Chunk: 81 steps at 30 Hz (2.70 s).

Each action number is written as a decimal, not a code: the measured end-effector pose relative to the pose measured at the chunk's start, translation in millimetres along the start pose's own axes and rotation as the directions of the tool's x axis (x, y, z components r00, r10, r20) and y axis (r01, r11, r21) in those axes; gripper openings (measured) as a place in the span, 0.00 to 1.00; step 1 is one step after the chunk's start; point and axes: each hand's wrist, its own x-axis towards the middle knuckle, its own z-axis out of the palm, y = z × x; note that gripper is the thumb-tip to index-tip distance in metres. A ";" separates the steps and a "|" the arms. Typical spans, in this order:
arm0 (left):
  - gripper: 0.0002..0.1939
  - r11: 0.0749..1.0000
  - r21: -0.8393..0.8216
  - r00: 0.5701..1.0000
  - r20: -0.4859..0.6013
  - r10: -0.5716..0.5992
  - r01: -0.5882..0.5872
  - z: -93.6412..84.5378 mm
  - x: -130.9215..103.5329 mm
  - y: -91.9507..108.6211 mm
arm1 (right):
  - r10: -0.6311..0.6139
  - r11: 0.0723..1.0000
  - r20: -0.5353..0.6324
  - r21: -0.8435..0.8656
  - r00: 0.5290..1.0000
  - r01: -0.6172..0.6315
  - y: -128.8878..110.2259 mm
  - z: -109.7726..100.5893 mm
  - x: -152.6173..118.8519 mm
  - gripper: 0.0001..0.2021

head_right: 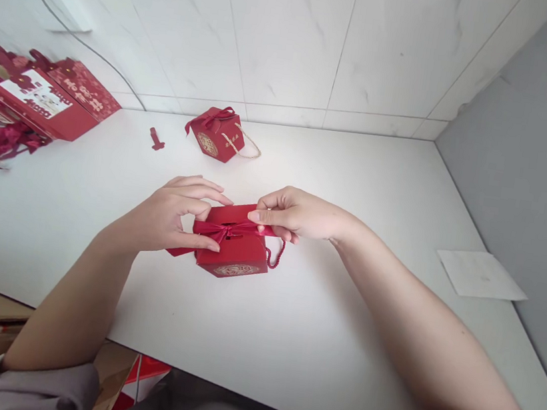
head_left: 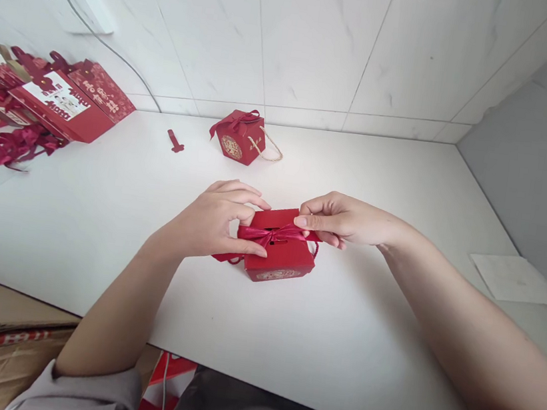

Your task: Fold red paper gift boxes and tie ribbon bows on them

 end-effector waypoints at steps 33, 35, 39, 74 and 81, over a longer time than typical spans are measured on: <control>0.26 0.982 -0.173 0.996 -0.014 -0.084 0.080 13.5 3.4 -7.2 | -0.257 0.804 -0.232 0.487 0.938 0.341 39.5 35.6 40.0 0.28; 0.25 0.982 -0.154 0.990 -0.078 -0.120 0.107 13.7 3.6 -13.5 | -0.277 0.794 -0.243 0.488 0.930 0.364 43.4 40.1 42.5 0.27; 0.27 0.975 -0.127 0.964 -0.169 -0.204 0.184 14.4 2.4 -21.0 | -0.286 0.799 -0.300 0.450 0.910 0.400 44.0 47.9 42.9 0.26; 0.29 0.883 -0.414 0.962 -0.054 -0.269 0.224 15.7 1.5 -25.1 | -0.027 0.985 0.013 -0.167 1.000 0.029 -13.1 26.7 -17.5 0.21; 0.28 0.881 -0.421 0.965 -0.047 -0.259 0.216 14.7 2.5 -16.1 | 0.026 0.985 -0.013 -0.168 1.000 -0.027 -36.9 79.7 -25.9 0.18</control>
